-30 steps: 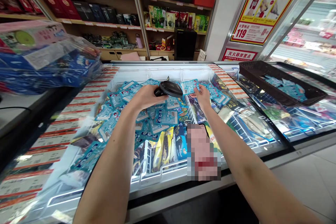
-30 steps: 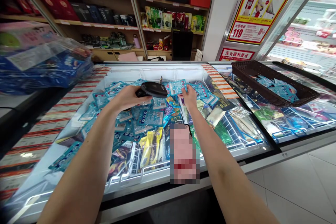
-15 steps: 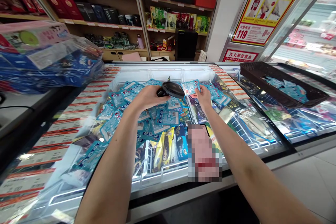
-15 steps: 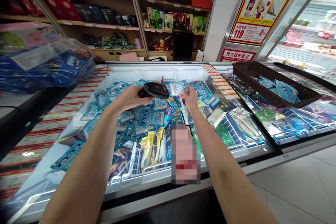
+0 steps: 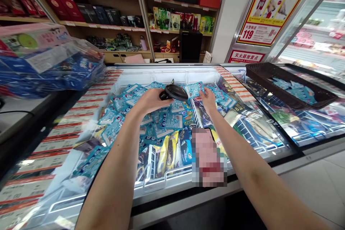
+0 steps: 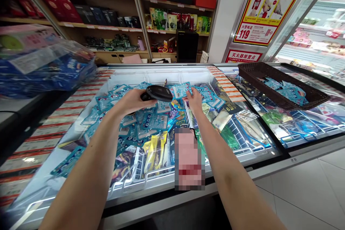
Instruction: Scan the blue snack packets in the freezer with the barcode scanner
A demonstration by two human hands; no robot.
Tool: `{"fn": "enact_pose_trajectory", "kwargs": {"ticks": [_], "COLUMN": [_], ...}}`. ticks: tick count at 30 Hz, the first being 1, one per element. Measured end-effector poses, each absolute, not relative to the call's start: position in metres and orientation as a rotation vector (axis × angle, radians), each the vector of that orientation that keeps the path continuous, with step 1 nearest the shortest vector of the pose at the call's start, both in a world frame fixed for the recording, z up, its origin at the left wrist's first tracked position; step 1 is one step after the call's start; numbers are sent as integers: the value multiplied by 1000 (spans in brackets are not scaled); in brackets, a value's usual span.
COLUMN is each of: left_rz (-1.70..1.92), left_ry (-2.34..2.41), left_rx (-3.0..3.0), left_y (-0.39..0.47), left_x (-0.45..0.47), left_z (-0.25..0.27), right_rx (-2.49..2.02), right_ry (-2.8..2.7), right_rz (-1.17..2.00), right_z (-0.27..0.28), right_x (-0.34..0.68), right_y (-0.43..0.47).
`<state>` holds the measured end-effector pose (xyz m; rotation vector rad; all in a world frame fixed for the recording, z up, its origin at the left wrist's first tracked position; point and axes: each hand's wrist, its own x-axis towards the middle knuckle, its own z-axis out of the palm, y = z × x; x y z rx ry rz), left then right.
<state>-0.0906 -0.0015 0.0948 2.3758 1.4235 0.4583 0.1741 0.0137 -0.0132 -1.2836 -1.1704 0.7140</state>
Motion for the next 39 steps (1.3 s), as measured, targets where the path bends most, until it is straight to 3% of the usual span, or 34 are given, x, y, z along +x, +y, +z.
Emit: {"fn": "enact_pose_trajectory", "kwargs": {"ticks": [20,23,29,39], "left_rz": [529,596,774,943], "left_ry": [1555,1647,1760,1787], "left_rx": [2420,2400,2388,2271], "left_y": [7,4,-11,-21], "left_x": [-91,-90,-86,-77], "left_z": [86,89,100,91], "right_rx": [-1218,-1247,-1557,-1766], "right_ry": [-1229,-1262,-1064,-1025], "right_rz": [674,553,16,-224], "right_z": [-11,-12,-11,-8], "right_x": [175,176,181,188], "right_y": [13,12,2,-14]}}
